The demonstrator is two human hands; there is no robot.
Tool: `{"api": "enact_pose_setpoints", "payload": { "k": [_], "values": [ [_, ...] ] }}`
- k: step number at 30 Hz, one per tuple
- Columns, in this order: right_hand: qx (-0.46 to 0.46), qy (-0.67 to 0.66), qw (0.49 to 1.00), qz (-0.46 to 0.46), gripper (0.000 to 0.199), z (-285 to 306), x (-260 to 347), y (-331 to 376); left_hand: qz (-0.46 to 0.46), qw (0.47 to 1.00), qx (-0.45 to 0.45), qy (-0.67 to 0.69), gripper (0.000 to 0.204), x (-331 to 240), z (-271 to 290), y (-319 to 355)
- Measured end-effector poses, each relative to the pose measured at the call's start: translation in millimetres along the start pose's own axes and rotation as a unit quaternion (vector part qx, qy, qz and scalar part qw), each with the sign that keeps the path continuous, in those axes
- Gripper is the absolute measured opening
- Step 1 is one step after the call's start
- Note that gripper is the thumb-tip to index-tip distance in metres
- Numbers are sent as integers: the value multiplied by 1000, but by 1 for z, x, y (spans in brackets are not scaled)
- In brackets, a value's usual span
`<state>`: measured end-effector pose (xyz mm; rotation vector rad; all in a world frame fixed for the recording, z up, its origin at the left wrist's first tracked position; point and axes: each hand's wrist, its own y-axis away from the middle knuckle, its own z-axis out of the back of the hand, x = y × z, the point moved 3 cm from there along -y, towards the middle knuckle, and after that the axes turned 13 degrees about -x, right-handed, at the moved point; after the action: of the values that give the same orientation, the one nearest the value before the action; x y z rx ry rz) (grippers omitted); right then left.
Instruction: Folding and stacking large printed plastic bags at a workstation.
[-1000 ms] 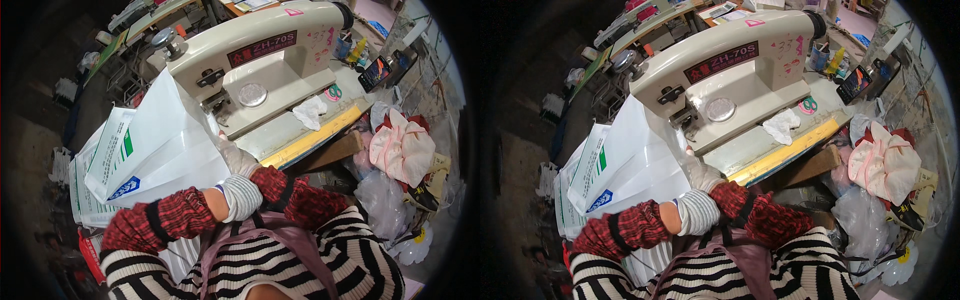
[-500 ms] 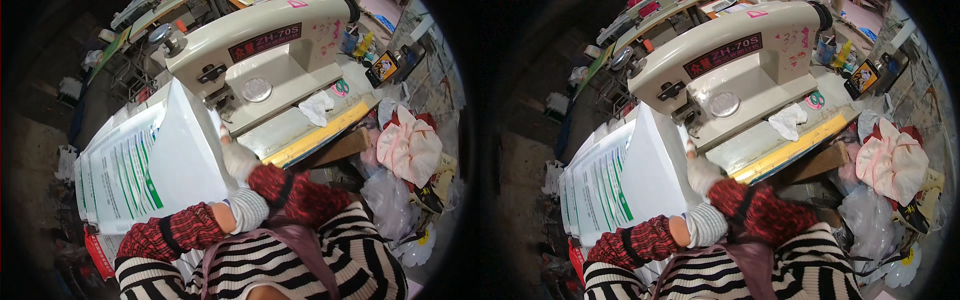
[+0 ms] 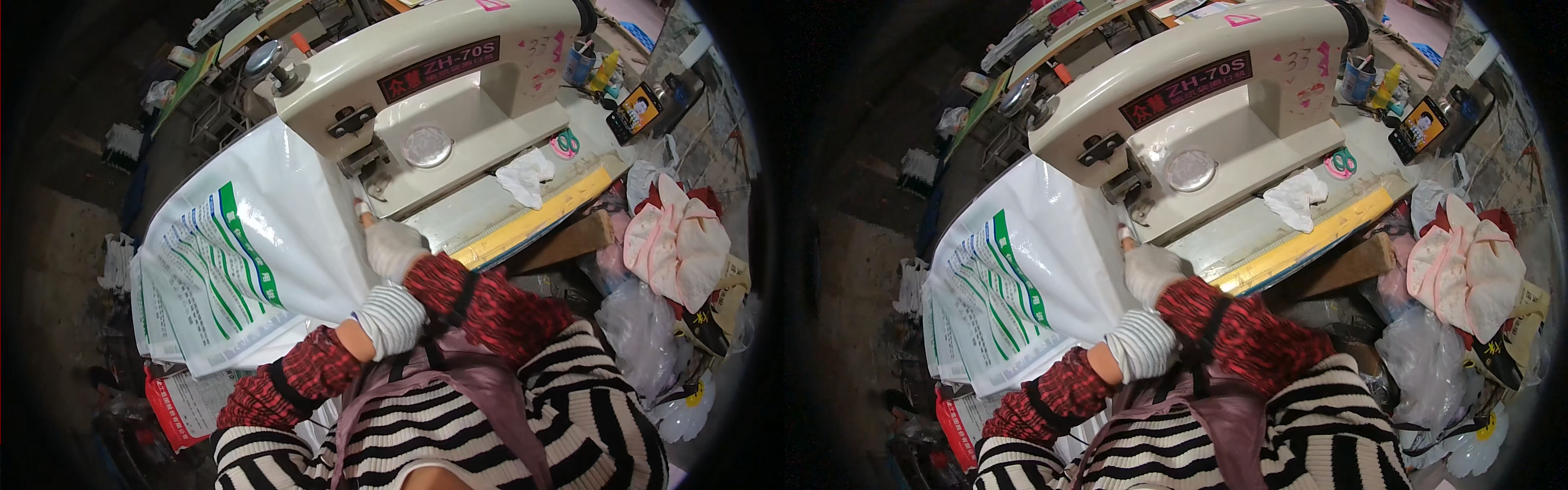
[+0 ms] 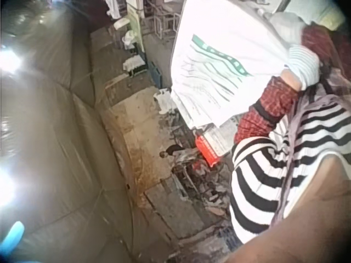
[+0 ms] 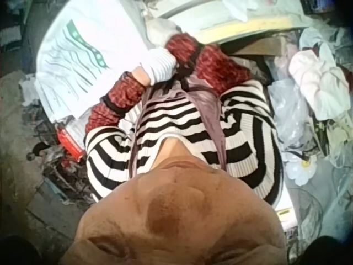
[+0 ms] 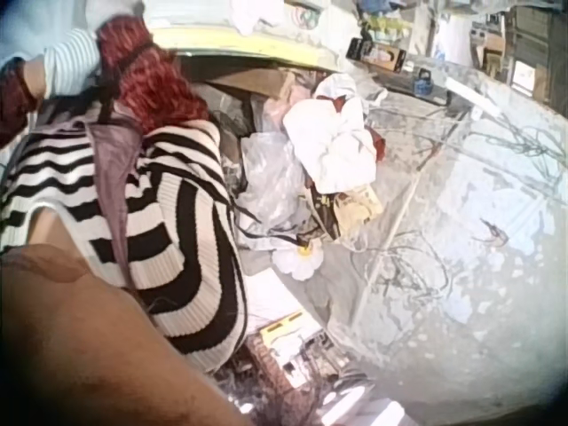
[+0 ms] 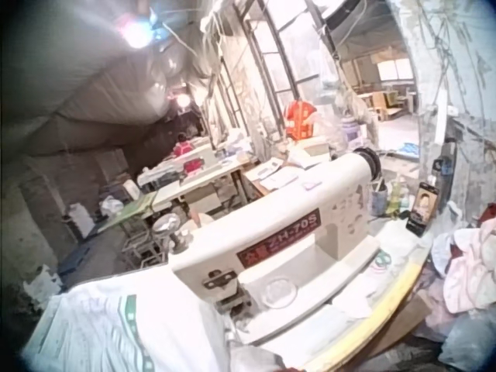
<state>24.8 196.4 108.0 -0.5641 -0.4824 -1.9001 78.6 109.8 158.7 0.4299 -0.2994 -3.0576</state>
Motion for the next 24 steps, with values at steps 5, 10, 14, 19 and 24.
{"api": "enact_pose_setpoints", "payload": {
  "k": [5,10,14,19,24],
  "values": [
    [8,-47,999,-2,70,-9,-19,45,-134,983,-99,77,15,25,1,22],
    [30,9,999,42,74,-6,-9,50,-75,992,62,-82,14,50,114,26],
    [58,84,995,-4,74,11,-2,13,83,993,34,74,25,33,27,7],
    [54,82,995,32,77,21,10,3,101,959,17,264,24,43,-16,11],
    [-120,-229,966,11,77,-31,-41,37,461,643,-289,539,10,105,5,25]
  ]
}}
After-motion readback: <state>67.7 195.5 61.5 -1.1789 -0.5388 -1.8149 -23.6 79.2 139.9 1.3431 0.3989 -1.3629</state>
